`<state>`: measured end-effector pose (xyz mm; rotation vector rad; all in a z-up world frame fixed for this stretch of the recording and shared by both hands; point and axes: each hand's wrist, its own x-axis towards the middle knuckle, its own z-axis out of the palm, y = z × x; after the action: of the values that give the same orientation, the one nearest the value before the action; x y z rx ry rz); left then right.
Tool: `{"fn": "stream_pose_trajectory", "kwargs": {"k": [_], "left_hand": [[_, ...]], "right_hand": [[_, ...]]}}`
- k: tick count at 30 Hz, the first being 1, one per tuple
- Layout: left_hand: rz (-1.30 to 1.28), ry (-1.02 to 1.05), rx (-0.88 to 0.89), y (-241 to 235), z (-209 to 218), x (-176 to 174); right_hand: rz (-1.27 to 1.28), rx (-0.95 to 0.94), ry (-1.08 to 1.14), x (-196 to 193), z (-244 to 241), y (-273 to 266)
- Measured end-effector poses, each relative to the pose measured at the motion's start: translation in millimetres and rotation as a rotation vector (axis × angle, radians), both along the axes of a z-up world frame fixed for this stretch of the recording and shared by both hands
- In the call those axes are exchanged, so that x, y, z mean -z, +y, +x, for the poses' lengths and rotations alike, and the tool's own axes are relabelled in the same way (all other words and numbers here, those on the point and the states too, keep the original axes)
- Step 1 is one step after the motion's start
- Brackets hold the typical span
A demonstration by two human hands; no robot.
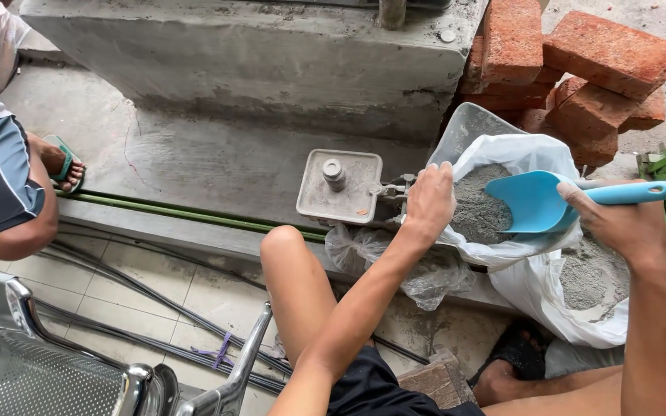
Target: The person scoops cement from a white sack into a blue dustpan using a blue scoop. They then pour the cement from the dustpan into a second white sack. The person repeats this process multiple times, transferring cement between the two sacks.
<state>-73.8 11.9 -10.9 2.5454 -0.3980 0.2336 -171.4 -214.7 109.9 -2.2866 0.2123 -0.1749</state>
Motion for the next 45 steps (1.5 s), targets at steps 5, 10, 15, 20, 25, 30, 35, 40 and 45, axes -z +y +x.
{"fn": "stream_pose_trajectory", "kwargs": {"k": [5, 10, 15, 20, 25, 30, 35, 40, 45], "left_hand": [[-0.046, 0.057, 0.001, -5, -1, -6], [-0.006, 0.203, 0.074, -7, -10, -18], [-0.117, 0.195, 0.068, -11, -6, -19], [-0.127, 0.15, 0.084, -19, -8, -24], [-0.139, 0.113, 0.054, -23, -11, -31], [-0.123, 0.22, -0.03, -24, -6, -24], [-0.134, 0.258, 0.0, -17, -6, -27], [-0.162, 0.244, 0.004, -14, -4, -26], [-0.18, 0.241, 0.046, -12, -8, -27]], "right_hand": [[-0.159, 0.128, 0.064, 41, 5, -32], [-0.35, 0.206, -0.016, 94, 11, -59], [-0.16, 0.311, 0.069, 95, 14, -53], [-0.154, 0.353, 0.105, 74, 8, -39], [0.118, 0.306, 0.128, 57, 6, -14], [0.161, 0.326, 0.108, 42, 1, 3], [0.194, 0.303, -0.008, 79, 17, -10], [0.149, 0.316, -0.036, 111, 32, -21], [0.07, 0.149, -0.03, 68, 26, 9]]}}
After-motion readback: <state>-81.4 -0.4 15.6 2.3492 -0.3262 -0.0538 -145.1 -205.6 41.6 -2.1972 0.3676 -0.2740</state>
